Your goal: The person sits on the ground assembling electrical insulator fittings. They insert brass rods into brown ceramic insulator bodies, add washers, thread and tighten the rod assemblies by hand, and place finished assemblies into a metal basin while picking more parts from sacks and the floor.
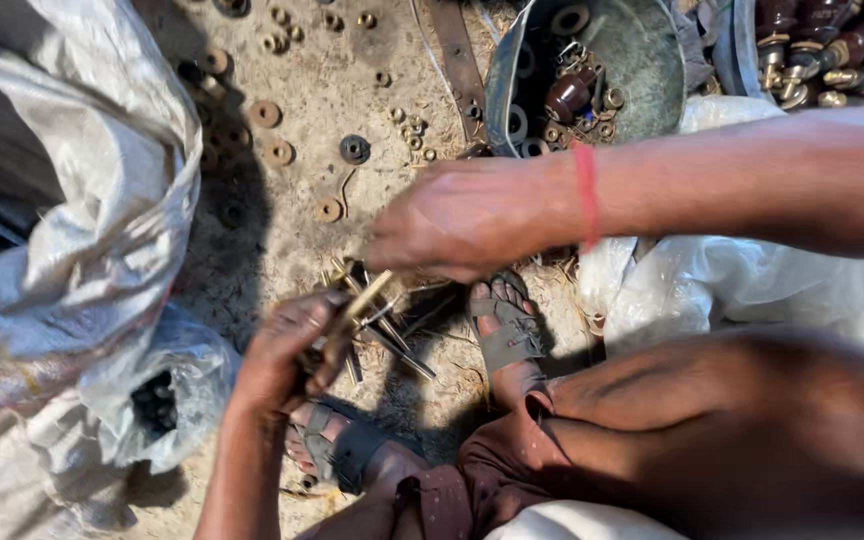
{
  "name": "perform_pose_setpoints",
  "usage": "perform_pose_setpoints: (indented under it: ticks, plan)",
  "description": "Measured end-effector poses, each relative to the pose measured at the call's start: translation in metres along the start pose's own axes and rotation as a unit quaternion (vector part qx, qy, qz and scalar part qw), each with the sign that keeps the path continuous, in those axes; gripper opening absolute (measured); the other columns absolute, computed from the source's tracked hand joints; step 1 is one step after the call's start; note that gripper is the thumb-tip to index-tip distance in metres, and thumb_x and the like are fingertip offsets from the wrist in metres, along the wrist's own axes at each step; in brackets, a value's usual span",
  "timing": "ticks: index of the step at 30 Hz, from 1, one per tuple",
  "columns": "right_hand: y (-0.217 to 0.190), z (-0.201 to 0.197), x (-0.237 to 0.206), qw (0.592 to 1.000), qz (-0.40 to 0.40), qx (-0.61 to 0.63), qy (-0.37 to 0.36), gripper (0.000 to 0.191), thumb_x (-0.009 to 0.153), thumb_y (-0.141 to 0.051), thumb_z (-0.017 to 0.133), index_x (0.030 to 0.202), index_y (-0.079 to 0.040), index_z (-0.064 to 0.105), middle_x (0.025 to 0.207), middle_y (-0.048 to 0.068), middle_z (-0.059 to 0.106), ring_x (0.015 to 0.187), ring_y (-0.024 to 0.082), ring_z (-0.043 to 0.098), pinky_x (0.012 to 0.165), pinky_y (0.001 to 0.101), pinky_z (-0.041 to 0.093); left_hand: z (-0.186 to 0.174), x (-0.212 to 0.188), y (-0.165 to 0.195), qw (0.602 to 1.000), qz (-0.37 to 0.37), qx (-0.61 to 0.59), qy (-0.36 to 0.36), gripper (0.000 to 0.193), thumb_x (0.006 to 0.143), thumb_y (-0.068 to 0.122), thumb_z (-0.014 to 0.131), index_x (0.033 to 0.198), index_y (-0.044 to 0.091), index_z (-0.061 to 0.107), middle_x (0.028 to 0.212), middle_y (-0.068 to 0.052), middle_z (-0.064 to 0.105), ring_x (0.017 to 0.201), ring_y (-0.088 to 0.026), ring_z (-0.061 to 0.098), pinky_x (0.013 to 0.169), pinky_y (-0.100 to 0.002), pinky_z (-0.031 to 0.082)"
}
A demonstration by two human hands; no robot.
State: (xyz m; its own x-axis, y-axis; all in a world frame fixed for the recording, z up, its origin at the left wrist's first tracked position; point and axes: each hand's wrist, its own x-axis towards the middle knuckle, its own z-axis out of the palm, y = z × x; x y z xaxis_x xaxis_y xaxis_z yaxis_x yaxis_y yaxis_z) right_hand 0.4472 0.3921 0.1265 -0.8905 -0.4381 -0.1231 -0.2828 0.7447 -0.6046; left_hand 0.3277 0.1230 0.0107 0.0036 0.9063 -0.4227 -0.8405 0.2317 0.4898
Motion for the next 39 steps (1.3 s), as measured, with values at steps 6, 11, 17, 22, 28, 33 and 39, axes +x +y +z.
perform_pose_setpoints:
  ticks: [6, 11, 17, 22, 28, 33, 39]
  plan:
    - [0.011, -0.014, -0.058, 0.954, 0.191, 0.228, 0.047, 0.035, 0.097, -0.032, 0.066, 0.119, -0.004, 0.065, 0.078, 0.01, 0.07, 0.064, 0.018, 0.067, 0.059, 0.038, 0.053, 0.075, 0.034, 0.023, 0.876, 0.141, 0.459, 0.046, 0.043, 0.082, 0.01, 0.086, 0.12, -0.003, 0.072, 0.09, -0.006, 0.076, 0.076, -0.007, 0.068, 0.063, -0.024, 0.057]
    - [0.037, -0.016, -0.094, 0.826, 0.341, 0.437, 0.105, 0.031, 0.1, -0.026, 0.055, 0.13, -0.019, 0.062, 0.073, 0.007, 0.073, 0.05, 0.01, 0.063, 0.043, 0.0277, 0.051, 0.083, 0.054, 0.023, 0.886, 0.093, 0.453, 0.038, 0.04, 0.082, 0.006, 0.085, 0.118, -0.005, 0.072, 0.096, -0.008, 0.076, 0.081, -0.01, 0.07, 0.07, -0.025, 0.059]
    - [0.136, 0.003, -0.219, 0.778, 0.381, 0.251, 0.433, 0.027, 0.11, -0.031, 0.061, 0.119, -0.008, 0.07, 0.091, 0.002, 0.069, 0.072, 0.009, 0.067, 0.063, 0.0278, 0.059, 0.04, 0.051, 0.013, 0.961, 0.106, 0.241, 0.083, 0.045, 0.086, 0.031, 0.085, 0.106, -0.006, 0.071, 0.076, -0.008, 0.065, 0.061, -0.017, 0.062, 0.052, -0.03, 0.052]
    - [0.183, 0.111, -0.222, 0.906, 0.29, -0.053, 0.303, 0.051, 0.071, -0.024, 0.087, 0.114, -0.002, 0.069, 0.102, 0.019, 0.068, 0.085, 0.039, 0.069, 0.07, 0.0497, 0.058, 0.013, 0.048, 0.0, 0.978, 0.152, 0.145, 0.02, 0.055, 0.098, 0.054, 0.073, 0.104, -0.001, 0.071, 0.08, -0.008, 0.056, 0.064, -0.018, 0.053, 0.052, -0.028, 0.044]
    - [0.177, 0.119, -0.201, 0.882, 0.406, 0.026, 0.238, 0.065, 0.066, -0.016, 0.084, 0.12, 0.007, 0.056, 0.109, 0.029, 0.062, 0.085, 0.047, 0.066, 0.068, 0.0542, 0.056, 0.008, 0.053, -0.016, 0.985, 0.103, 0.127, 0.05, 0.053, 0.098, 0.053, 0.071, 0.099, 0.0, 0.071, 0.078, -0.006, 0.052, 0.059, -0.015, 0.051, 0.048, -0.028, 0.041]
    - [0.165, 0.088, -0.24, 0.87, 0.488, 0.018, 0.064, 0.06, 0.074, -0.03, 0.086, 0.118, 0.001, 0.06, 0.092, 0.024, 0.068, 0.087, 0.042, 0.071, 0.077, 0.0522, 0.059, 0.009, 0.057, -0.013, 0.984, 0.127, 0.107, 0.058, 0.053, 0.099, 0.052, 0.071, 0.098, -0.001, 0.071, 0.072, -0.003, 0.05, 0.057, -0.014, 0.051, 0.046, -0.027, 0.04]
    - [0.147, 0.097, -0.291, 0.842, 0.534, 0.031, 0.068, 0.051, 0.082, -0.022, 0.077, 0.131, -0.014, 0.067, 0.088, 0.018, 0.073, 0.088, 0.038, 0.074, 0.084, 0.0517, 0.06, 0.007, 0.064, -0.012, 0.985, 0.124, 0.089, 0.076, 0.052, 0.097, 0.052, 0.073, 0.097, -0.001, 0.071, 0.072, -0.003, 0.049, 0.056, -0.014, 0.05, 0.042, -0.026, 0.038]
